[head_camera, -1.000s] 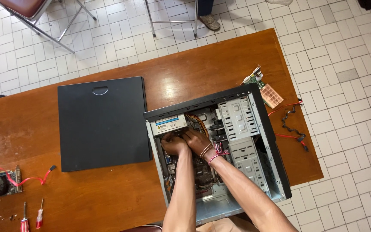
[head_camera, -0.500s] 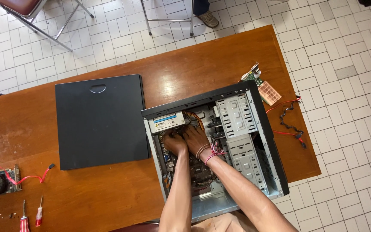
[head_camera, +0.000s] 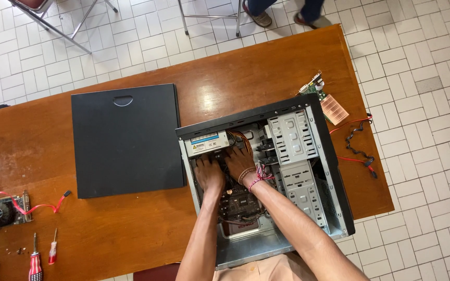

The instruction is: The person is assembling a desktop computer by connecting various internal cables. They plug power and data cables into the motherboard and other components inside the open computer case.

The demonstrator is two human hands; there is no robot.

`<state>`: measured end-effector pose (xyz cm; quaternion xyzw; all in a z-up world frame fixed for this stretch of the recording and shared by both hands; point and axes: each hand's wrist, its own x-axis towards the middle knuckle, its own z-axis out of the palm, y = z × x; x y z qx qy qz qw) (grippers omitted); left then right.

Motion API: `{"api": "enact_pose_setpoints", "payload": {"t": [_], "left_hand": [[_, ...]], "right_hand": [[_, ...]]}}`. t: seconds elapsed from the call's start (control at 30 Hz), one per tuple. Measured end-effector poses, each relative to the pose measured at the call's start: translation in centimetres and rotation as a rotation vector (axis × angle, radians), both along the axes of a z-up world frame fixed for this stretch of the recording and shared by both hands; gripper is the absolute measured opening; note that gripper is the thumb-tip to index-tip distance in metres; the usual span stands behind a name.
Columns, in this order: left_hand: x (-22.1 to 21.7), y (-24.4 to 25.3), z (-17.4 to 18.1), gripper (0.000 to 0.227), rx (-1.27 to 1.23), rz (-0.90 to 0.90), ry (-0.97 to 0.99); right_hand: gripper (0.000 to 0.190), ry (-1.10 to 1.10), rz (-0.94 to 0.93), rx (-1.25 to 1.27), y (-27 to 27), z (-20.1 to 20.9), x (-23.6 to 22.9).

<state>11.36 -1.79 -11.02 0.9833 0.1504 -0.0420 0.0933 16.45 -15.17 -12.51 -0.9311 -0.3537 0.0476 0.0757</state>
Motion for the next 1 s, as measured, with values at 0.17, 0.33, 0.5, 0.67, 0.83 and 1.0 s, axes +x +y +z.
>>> {"api": "enact_pose_setpoints", "payload": {"t": [0.17,0.33,0.5,0.67,0.83,1.0], "left_hand": [[-0.2,-1.0,0.0,0.036,0.026,-0.033,0.151],[0.8,-0.6,0.3,0.040,0.062,-0.073,0.332],[1.9,-0.8,1.3,0.044,0.109,-0.084,0.469],[2.4,-0.8,2.0,0.035,0.120,-0.143,0.484],[1.6,-0.4,0.3,0.027,0.147,-0.174,0.452],[-0.4,0.1,-2.4,0.022,0.229,-0.252,-0.223]], "right_hand": [[0.026,0.032,-0.047,-0.063,1.0,1.5,0.0],[0.030,0.107,-0.110,-0.129,1.8,0.9,-0.4],[0.032,0.171,-0.145,-0.179,1.9,0.5,-0.4],[0.032,0.152,-0.147,-0.172,1.9,1.3,-0.8],[0.031,0.107,-0.148,-0.120,1.6,1.6,-1.0],[0.035,0.128,-0.122,-0.138,1.6,2.0,-0.8]]}}
